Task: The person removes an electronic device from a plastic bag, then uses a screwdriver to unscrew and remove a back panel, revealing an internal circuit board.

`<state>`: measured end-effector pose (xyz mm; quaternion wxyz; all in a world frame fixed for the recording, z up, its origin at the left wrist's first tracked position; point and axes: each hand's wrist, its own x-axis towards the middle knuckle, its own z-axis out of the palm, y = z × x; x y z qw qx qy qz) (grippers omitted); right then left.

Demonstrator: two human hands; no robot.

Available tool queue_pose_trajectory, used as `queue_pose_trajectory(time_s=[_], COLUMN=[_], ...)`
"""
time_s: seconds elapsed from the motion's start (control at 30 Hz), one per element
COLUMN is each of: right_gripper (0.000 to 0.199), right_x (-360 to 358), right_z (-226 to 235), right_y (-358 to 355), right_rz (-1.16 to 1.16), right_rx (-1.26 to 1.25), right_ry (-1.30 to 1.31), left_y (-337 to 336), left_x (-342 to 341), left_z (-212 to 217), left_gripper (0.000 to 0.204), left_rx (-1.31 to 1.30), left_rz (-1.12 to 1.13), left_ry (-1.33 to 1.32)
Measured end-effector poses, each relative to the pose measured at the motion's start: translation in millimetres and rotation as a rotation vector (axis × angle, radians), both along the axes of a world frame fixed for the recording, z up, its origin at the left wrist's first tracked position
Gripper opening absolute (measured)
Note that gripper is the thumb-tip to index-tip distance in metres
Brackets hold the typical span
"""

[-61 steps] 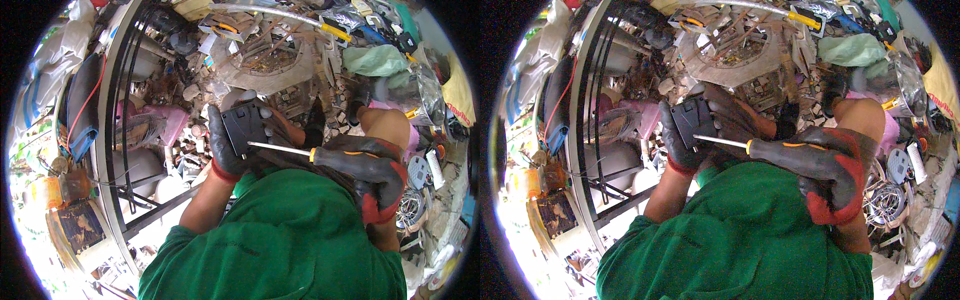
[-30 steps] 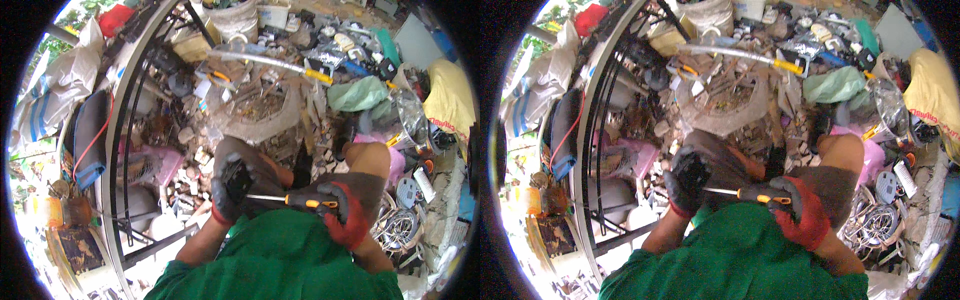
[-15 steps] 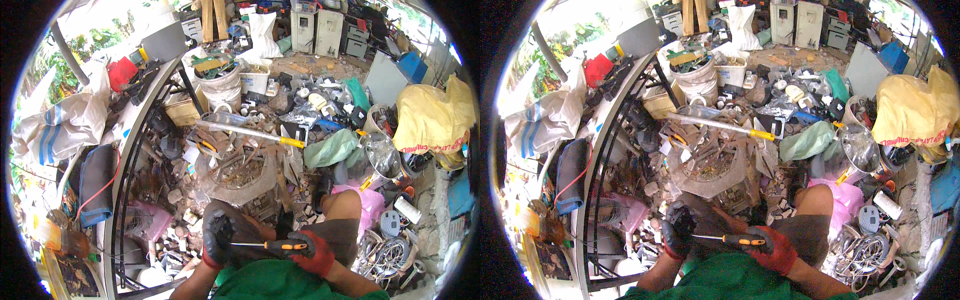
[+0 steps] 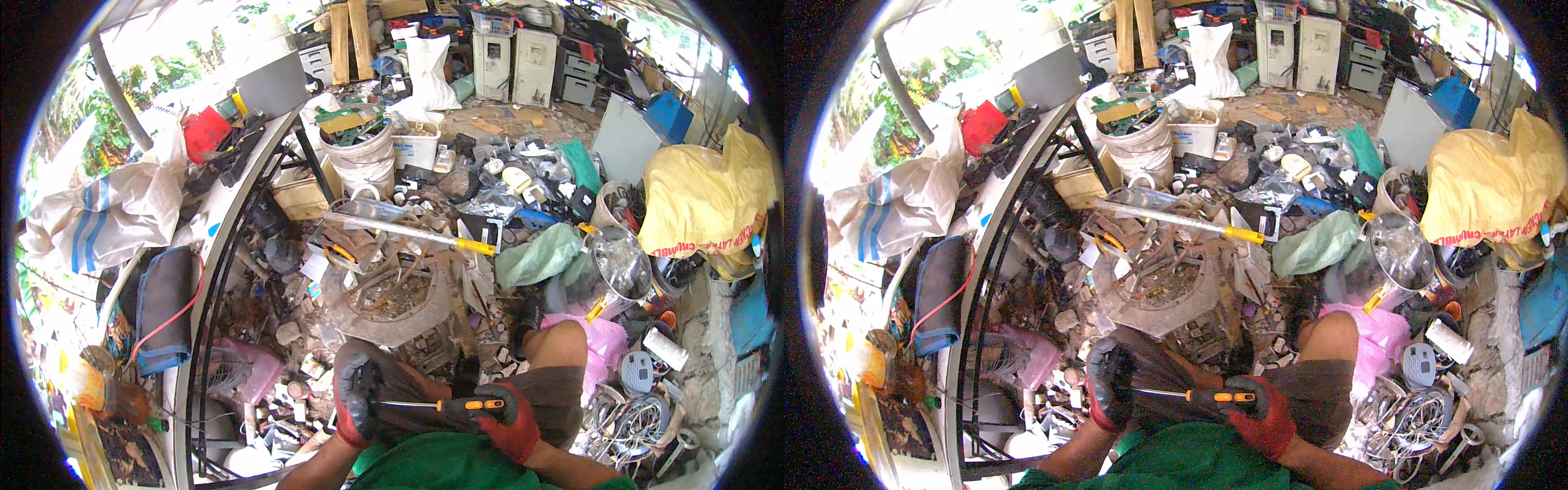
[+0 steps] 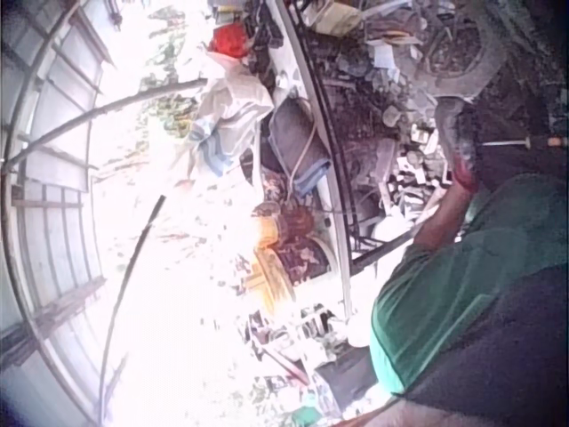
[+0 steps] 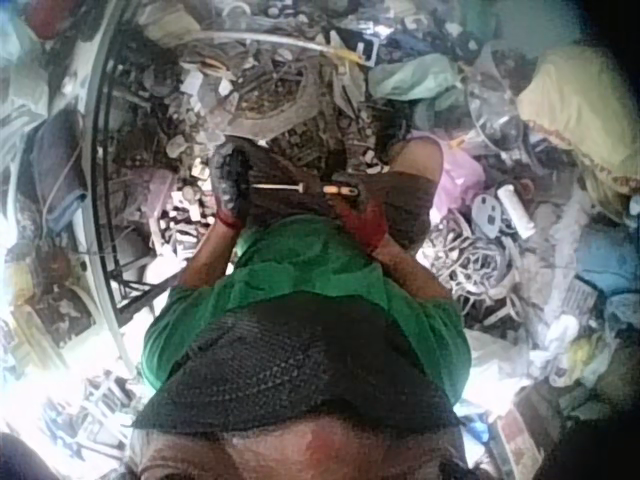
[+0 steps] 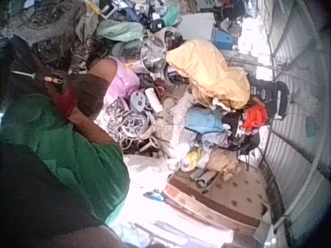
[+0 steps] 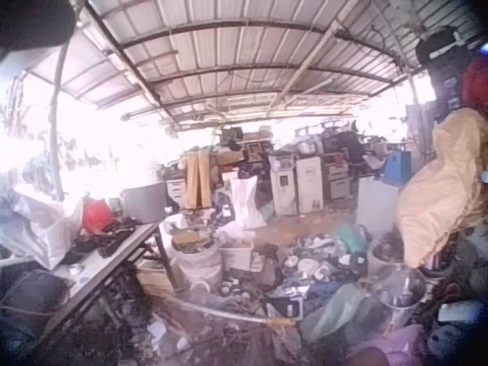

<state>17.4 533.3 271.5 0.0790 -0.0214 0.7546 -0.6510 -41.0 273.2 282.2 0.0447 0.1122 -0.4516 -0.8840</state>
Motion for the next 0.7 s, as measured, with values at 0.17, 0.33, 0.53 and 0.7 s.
queue_pose_trajectory(time_s=[0.17, 0.33, 0.53, 0.7], right_gripper=[0.051, 0.049, 0.045, 0.050], right_x=[-0.9, -14.3, -29.2, -32.0], right_z=[1.4, 12.2, 19.3, 28.1], right_y=[-0.1, 12.8, 19.9, 12.7], right_rz=[-0.016, 0.185, 0.411, 0.501], right_rx=[0.087, 0.003, 0.099, 0.033], right_ry=[0.081, -0.008, -0.085, -0.185], left_y=[-1.9, -1.3, -28.8, -26.5], left_x=[0.2, -7.3, -11.4, -17.3], left_z=[-2.4, 10.3, -35.8, -32.3], left_gripper=[0.020, 0.017, 0.025, 0.052], left_rx=[-0.227, 0.114, -0.009, -0.088], left_rz=[-0.032, -0.090, -0.245, -0.388], left_ry=[0.124, -0.160, -0.003, 0.158])
